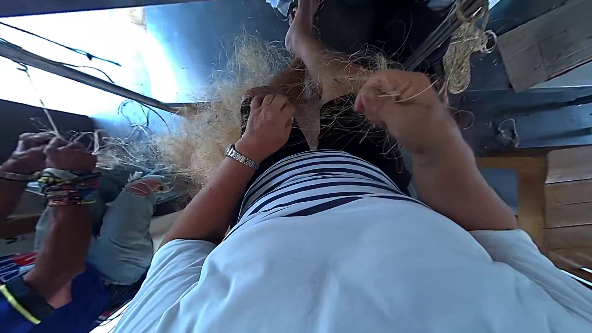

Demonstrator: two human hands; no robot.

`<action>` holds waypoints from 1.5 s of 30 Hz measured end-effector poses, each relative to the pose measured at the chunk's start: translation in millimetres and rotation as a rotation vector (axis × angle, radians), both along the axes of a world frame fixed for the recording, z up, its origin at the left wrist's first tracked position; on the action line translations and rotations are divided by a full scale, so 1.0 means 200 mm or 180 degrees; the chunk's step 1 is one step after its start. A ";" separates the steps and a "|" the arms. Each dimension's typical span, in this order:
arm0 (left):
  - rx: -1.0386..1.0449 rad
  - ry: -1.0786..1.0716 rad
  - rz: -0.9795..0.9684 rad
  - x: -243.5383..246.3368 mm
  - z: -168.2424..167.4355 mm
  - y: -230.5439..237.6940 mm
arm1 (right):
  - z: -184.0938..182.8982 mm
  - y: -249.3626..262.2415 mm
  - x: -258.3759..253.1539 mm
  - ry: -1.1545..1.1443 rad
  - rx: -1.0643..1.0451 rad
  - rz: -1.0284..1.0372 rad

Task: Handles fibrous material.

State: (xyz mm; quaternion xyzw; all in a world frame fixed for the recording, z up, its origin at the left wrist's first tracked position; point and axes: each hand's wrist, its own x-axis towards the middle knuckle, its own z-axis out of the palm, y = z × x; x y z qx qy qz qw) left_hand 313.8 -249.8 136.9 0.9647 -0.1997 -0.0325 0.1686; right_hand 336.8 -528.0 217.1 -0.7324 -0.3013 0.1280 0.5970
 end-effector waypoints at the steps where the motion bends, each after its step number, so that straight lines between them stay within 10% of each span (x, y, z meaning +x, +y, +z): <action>1: -0.0152 0.0035 -0.0014 0.00 0.02 0.00 | -0.01 0.02 0.02 0.0000 -0.0120 -0.0046; 12: -0.1820 0.0058 0.0046 -0.14 0.26 0.05 | -0.09 0.11 0.02 -0.0243 -0.0475 0.0651; 21: -0.0932 -0.0017 0.0840 -0.27 0.28 0.36 | -0.12 -0.29 -0.02 -0.0188 -0.1403 0.0371; 36: 0.0622 -0.0114 0.2783 -0.26 0.35 0.59 | -0.05 -0.24 -0.01 0.0799 0.0063 -0.0283; 45: -0.0719 -0.0528 0.0331 -0.19 0.55 -0.02 | 0.01 -0.02 0.02 0.0302 -0.0143 0.0227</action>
